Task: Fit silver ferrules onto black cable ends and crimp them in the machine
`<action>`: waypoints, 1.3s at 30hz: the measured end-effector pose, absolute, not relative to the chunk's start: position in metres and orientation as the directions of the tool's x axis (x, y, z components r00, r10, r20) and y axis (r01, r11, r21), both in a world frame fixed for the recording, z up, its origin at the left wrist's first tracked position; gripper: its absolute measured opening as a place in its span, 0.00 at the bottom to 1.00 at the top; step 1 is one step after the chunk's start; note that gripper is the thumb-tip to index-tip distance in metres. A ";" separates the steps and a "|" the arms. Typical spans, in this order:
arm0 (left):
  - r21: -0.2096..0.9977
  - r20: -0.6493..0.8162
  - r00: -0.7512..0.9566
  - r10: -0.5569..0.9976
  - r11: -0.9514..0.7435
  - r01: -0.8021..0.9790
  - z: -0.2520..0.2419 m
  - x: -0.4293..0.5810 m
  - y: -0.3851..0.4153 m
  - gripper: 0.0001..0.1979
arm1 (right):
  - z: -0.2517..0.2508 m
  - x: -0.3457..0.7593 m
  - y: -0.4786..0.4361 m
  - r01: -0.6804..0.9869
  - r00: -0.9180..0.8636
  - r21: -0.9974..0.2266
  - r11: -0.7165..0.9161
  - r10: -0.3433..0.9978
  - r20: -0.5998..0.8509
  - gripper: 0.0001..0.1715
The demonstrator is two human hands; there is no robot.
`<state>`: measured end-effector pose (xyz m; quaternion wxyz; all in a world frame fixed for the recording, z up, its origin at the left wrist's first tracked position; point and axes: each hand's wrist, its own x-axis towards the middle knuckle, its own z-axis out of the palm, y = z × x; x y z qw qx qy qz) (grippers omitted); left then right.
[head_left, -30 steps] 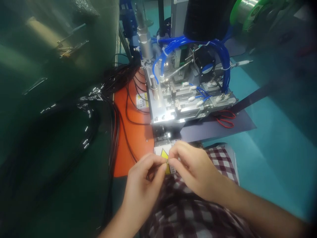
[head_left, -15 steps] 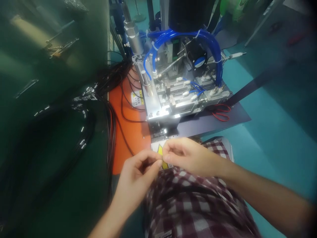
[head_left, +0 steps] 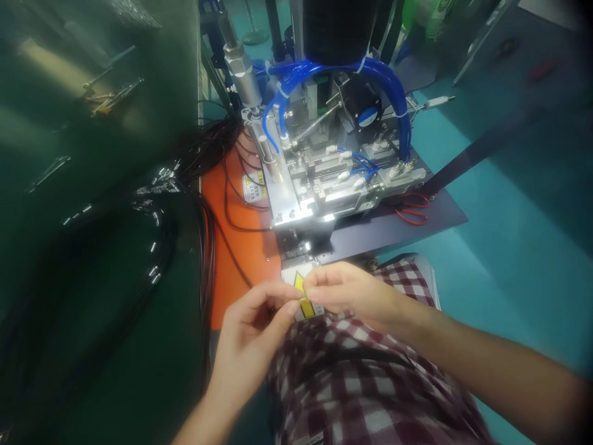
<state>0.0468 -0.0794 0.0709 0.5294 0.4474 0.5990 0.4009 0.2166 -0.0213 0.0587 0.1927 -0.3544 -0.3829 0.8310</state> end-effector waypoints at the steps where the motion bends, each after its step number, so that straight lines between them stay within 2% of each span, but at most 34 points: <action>1: 0.959 -0.266 -0.030 0.963 0.268 0.091 0.070 0.046 -0.080 0.02 | 0.058 0.217 -0.022 -0.070 -0.692 -0.763 -0.643 0.582 -0.427 0.12; 4: 0.968 -0.249 0.028 0.968 0.248 0.026 0.065 0.043 -0.080 0.01 | 0.055 0.216 -0.023 -0.111 -0.749 -0.702 -0.704 0.523 -0.406 0.14; 8: 0.963 -0.257 0.138 0.957 0.266 -0.052 0.062 0.037 -0.080 0.02 | 0.052 0.213 -0.023 -0.102 -0.828 -0.528 -0.843 0.366 -0.424 0.15; 10: 0.955 -0.267 0.149 0.952 0.282 -0.088 0.064 0.036 -0.079 0.01 | 0.051 0.211 -0.022 -0.112 -0.844 -0.506 -0.855 0.350 -0.406 0.15; 15: 0.943 -0.294 0.068 0.953 0.301 -0.140 0.071 0.038 -0.077 0.05 | 0.057 0.210 -0.018 -0.122 -0.775 -0.752 -0.648 0.536 -0.336 0.14; 18: 0.935 -0.344 0.103 0.933 0.350 -0.049 0.073 0.035 -0.074 0.05 | 0.061 0.211 -0.011 -0.054 -0.752 -0.859 -0.510 0.586 -0.301 0.10; 21: 0.910 -0.413 0.163 0.896 0.412 0.044 0.073 0.029 -0.070 0.06 | 0.065 0.211 -0.001 0.003 -0.769 -0.924 -0.383 0.590 -0.247 0.06; 25: 0.895 -0.443 0.221 0.869 0.444 0.049 0.072 0.021 -0.069 0.08 | 0.065 0.211 0.006 0.031 -0.823 -0.957 -0.287 0.536 -0.188 0.04; 29: 0.931 -0.364 0.132 0.922 0.359 0.060 0.069 0.019 -0.075 0.06 | 0.060 0.210 0.002 -0.067 -0.815 -0.929 -0.363 0.557 -0.158 0.05; 34: 0.970 -0.241 0.047 0.969 0.241 0.009 0.063 0.026 -0.083 0.03 | 0.049 0.209 -0.013 -0.122 -0.823 -0.830 -0.544 0.523 -0.221 0.12; 37: 0.982 -0.184 0.066 0.981 0.186 -0.023 0.061 0.028 -0.084 0.03 | 0.043 0.208 -0.021 -0.157 -0.857 -0.716 -0.680 0.455 -0.245 0.14; 39: 0.986 -0.164 0.114 0.980 0.167 -0.022 0.061 0.027 -0.084 0.03 | 0.043 0.206 -0.024 -0.142 -0.861 -0.696 -0.704 0.434 -0.264 0.16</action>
